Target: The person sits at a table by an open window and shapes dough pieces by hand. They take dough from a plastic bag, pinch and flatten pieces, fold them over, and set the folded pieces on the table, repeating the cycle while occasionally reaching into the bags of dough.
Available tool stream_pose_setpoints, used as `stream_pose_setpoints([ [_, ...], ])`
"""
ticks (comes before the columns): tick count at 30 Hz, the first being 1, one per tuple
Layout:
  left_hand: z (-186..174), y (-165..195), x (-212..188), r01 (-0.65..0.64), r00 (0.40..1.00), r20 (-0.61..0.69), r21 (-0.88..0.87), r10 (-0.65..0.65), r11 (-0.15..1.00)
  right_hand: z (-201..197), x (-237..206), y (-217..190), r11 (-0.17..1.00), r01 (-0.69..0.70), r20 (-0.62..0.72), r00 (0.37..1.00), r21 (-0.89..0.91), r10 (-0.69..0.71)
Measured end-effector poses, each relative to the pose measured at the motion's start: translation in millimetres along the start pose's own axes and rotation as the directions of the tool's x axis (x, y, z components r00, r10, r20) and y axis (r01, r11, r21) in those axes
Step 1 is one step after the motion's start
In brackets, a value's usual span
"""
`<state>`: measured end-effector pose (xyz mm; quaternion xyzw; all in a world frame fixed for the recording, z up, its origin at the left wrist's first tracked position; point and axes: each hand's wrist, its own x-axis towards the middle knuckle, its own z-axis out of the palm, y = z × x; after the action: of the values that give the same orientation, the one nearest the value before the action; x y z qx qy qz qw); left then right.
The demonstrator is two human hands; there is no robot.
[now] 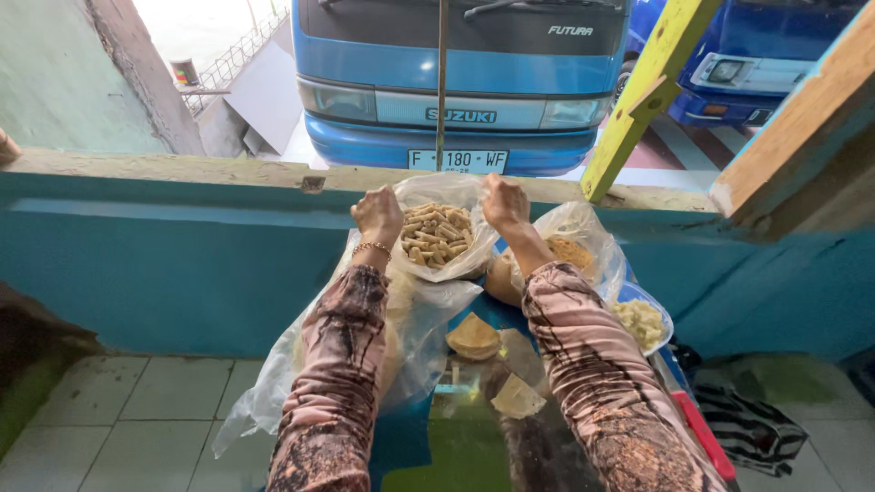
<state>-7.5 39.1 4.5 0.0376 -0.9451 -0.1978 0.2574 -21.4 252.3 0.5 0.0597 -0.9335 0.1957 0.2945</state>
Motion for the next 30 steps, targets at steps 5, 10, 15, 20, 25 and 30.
stream_pose_setpoints([
  [5,0,-10,10,-0.129,0.977,-0.156,0.097,0.143,0.987,8,-2,16,0.980,0.195,-0.260,0.944,-0.050,-0.201],
  [10,10,-22,2,-0.137,0.976,-0.152,0.141,0.159,0.980,13,-20,26,0.978,0.206,-0.287,0.935,-0.039,-0.209],
  [15,8,-24,-13,-0.455,0.653,-0.486,0.361,0.581,0.814,-2,-26,20,0.931,0.365,-0.045,0.930,-0.020,-0.365],
  [20,6,-6,-65,-0.544,0.768,0.406,0.006,0.495,0.839,-4,-77,-2,0.741,0.662,0.503,0.682,-0.115,-0.531],
  [25,5,-40,-74,-0.679,0.711,0.399,0.177,0.579,0.712,0,-93,13,0.674,0.682,0.476,0.711,-0.285,-0.517],
  [30,9,-45,-79,-0.678,0.726,0.396,0.279,0.562,0.680,10,-99,22,0.594,0.731,0.393,0.682,-0.337,-0.616],
])
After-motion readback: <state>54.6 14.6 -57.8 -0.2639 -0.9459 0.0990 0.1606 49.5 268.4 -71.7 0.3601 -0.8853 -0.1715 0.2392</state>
